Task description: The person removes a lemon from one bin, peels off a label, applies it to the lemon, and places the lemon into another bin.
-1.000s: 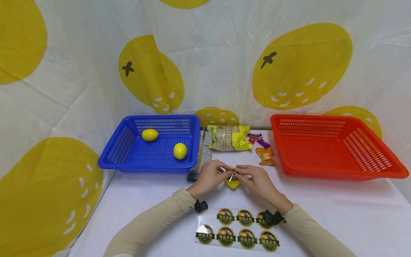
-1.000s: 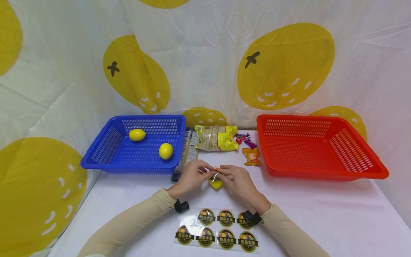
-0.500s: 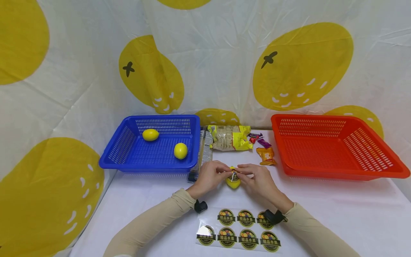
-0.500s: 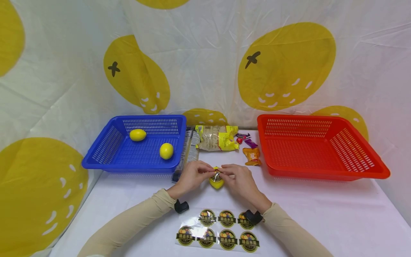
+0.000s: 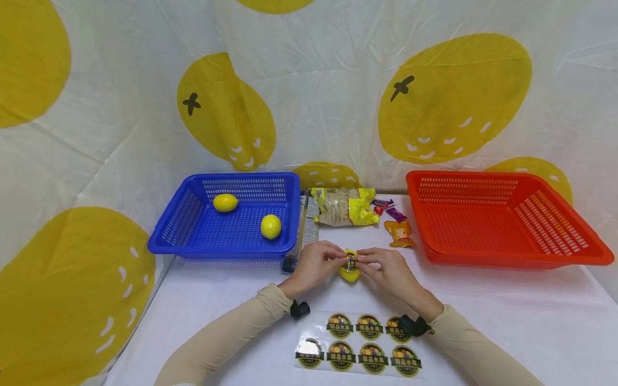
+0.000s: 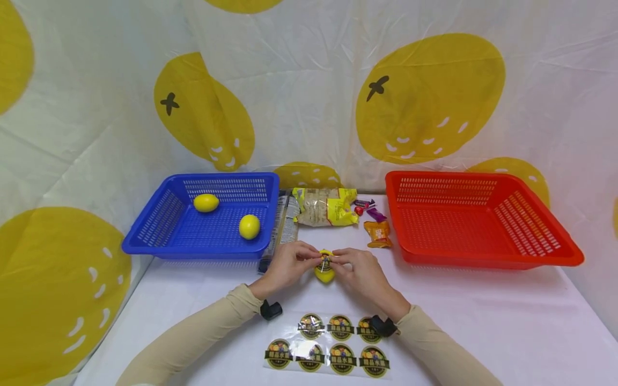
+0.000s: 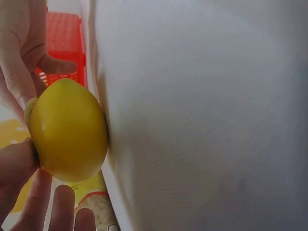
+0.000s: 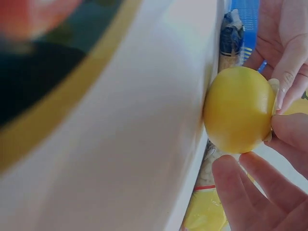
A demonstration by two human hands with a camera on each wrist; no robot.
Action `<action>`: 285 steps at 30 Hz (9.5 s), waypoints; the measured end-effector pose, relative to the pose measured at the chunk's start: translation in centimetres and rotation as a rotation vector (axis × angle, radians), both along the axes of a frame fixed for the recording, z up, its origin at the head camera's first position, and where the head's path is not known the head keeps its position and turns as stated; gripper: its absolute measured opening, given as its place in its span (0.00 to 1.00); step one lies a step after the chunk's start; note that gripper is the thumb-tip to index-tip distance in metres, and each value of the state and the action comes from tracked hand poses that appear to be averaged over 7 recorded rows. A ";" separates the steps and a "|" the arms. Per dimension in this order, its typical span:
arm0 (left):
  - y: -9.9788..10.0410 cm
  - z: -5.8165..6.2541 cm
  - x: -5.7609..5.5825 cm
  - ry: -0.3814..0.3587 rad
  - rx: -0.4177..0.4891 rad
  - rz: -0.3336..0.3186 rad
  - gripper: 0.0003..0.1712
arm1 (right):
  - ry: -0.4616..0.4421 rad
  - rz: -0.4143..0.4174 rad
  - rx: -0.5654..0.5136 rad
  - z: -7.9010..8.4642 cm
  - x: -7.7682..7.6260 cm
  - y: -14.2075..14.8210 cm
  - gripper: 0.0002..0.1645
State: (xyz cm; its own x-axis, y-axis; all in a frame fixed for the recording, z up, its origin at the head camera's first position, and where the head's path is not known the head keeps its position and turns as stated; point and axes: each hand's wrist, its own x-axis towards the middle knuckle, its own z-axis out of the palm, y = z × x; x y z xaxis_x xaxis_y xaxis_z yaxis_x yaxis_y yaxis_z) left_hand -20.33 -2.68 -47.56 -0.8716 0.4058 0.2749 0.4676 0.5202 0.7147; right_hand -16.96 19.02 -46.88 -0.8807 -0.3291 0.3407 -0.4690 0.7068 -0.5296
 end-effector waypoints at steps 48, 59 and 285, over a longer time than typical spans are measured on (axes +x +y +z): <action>-0.2 -0.3 0.3 -0.022 0.004 -0.062 0.15 | -0.008 -0.035 -0.111 -0.4 0.0 0.1 0.07; -0.2 -0.5 0.2 -0.029 -0.006 -0.063 0.16 | -0.017 -0.050 -0.125 -0.6 0.0 0.1 0.10; -1.0 -0.1 -0.3 -0.017 -0.215 -0.127 0.23 | -0.072 0.002 0.035 0.0 -0.3 -0.3 0.25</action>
